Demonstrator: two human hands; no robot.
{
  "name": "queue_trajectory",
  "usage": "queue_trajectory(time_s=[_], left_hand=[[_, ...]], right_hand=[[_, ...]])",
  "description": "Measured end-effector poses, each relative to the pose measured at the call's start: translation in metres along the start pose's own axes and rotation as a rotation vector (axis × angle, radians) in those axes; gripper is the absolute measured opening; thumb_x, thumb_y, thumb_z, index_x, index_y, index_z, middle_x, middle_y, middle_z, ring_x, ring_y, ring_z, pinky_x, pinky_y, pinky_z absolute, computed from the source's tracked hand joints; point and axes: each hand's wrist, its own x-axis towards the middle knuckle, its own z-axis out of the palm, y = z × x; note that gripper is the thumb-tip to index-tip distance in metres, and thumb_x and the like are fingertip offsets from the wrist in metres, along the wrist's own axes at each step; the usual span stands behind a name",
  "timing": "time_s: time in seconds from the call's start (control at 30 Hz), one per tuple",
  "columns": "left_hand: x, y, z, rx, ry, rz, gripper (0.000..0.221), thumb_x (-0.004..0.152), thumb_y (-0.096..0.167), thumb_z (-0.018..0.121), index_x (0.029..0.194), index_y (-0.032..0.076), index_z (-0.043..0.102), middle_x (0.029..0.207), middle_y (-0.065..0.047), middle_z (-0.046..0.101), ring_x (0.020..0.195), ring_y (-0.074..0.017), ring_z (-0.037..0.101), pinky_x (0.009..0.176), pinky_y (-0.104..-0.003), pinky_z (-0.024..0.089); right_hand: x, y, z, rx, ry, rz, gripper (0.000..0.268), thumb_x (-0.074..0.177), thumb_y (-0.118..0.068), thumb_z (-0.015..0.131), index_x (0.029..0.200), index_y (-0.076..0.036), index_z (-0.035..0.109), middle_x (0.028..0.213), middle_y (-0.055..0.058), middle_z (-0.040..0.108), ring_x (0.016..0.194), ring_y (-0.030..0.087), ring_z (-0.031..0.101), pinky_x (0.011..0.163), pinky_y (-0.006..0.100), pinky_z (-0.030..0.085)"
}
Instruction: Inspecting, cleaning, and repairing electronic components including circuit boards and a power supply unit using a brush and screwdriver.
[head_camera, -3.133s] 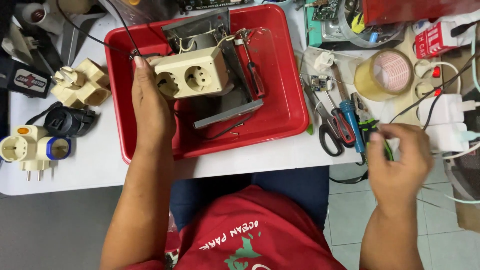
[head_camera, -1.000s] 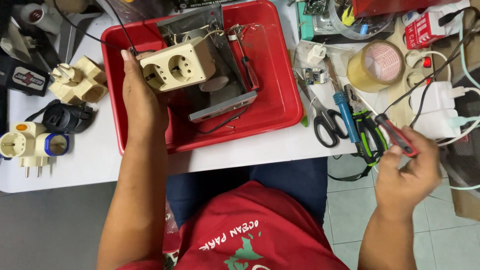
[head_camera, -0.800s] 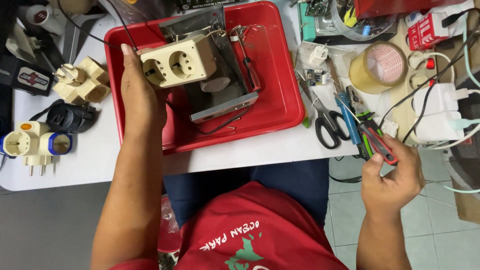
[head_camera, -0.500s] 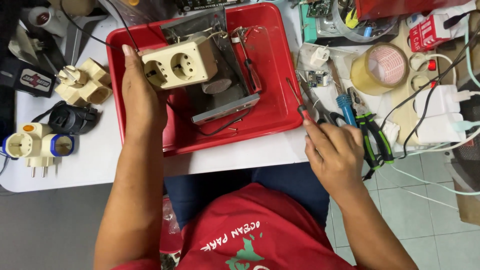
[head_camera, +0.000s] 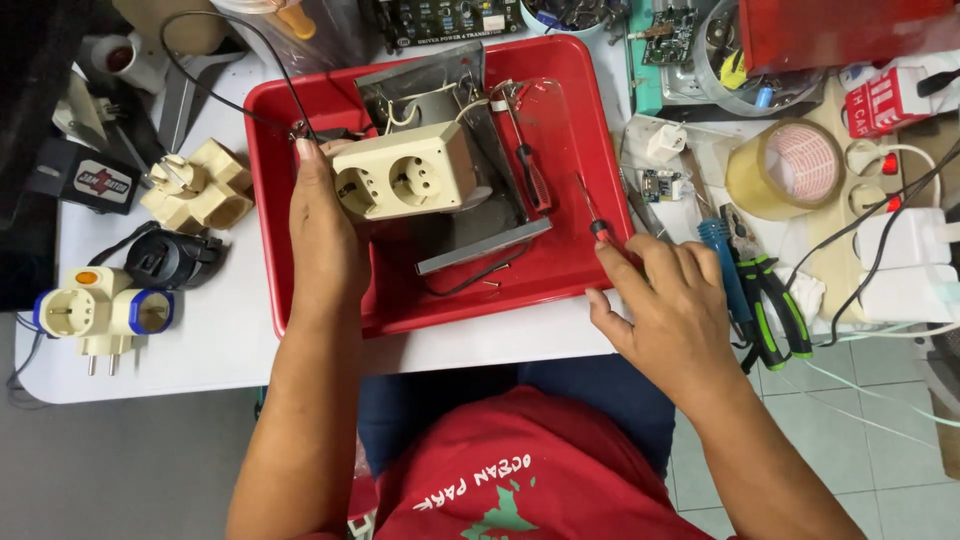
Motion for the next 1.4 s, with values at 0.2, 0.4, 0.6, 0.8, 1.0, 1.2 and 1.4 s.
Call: queue_trajectory(time_s=[0.2,0.4,0.6,0.8,1.0,1.2,1.4], left_hand=[[0.002,-0.002,-0.003,-0.006,-0.018,0.01,0.055,0.101,0.055,0.046,0.117,0.004,0.063,0.082,-0.007,0.058,0.069,-0.0166,0.067,0.054,-0.031,0.064],[-0.004,0.008,-0.001,0.021,-0.004,0.007,0.055,0.101,0.055,0.046,0.115,0.006,0.065,0.086,-0.007,0.06,0.076,-0.0163,0.066,0.06,-0.03,0.063],[-0.004,0.011,-0.002,0.128,-0.02,0.029,0.055,0.102,0.057,0.043,0.116,0.01,0.067,0.092,-0.006,0.06,0.085,-0.0175,0.063,0.07,-0.031,0.063],[-0.003,0.008,-0.005,0.131,-0.019,0.004,0.054,0.103,0.056,0.043,0.115,0.009,0.066,0.089,-0.006,0.058,0.08,-0.0174,0.063,0.064,-0.03,0.062],[-0.007,0.022,-0.001,0.084,-0.02,-0.098,0.054,0.094,0.058,0.04,0.107,0.011,0.065,0.102,-0.005,0.071,0.093,-0.0143,0.067,0.083,-0.027,0.054],[-0.007,0.024,0.0,0.106,0.01,-0.108,0.054,0.095,0.056,0.04,0.108,0.011,0.065,0.099,-0.005,0.07,0.09,-0.0136,0.065,0.08,-0.026,0.053],[-0.005,0.021,0.002,0.04,-0.024,-0.12,0.05,0.097,0.053,0.041,0.108,0.01,0.065,0.097,-0.007,0.07,0.087,-0.0149,0.066,0.075,-0.027,0.053]], right_hand=[[0.039,0.004,0.001,0.075,-0.039,0.002,0.03,0.1,-0.032,0.07,0.12,-0.01,0.074,0.105,0.01,0.062,0.093,0.028,0.065,0.091,0.041,0.047],[0.092,0.035,0.045,0.254,-0.145,0.053,0.014,0.102,-0.02,0.071,0.111,-0.01,0.073,0.09,0.01,0.064,0.088,0.034,0.069,0.084,0.045,0.051],[0.13,0.02,0.093,0.131,-0.604,0.194,0.023,0.093,-0.031,0.069,0.096,-0.01,0.076,0.083,0.012,0.072,0.085,0.038,0.075,0.08,0.052,0.052],[0.145,0.023,0.11,0.142,-0.78,0.375,0.036,0.086,-0.045,0.073,0.087,-0.01,0.08,0.077,0.016,0.074,0.087,0.042,0.075,0.076,0.057,0.055],[0.157,0.017,0.056,0.241,-0.668,0.569,0.02,0.102,-0.03,0.056,0.09,-0.014,0.058,0.072,-0.001,0.057,0.063,0.018,0.054,0.053,0.038,0.044],[0.147,0.032,-0.014,0.291,-0.553,0.619,0.019,0.108,-0.014,0.058,0.123,-0.004,0.054,0.102,0.014,0.069,0.081,0.03,0.067,0.054,0.046,0.053],[0.103,0.094,0.003,-0.357,-0.139,-0.075,0.01,0.107,-0.021,0.081,0.105,-0.017,0.073,0.094,0.0,0.067,0.092,0.025,0.059,0.112,0.043,0.035]])
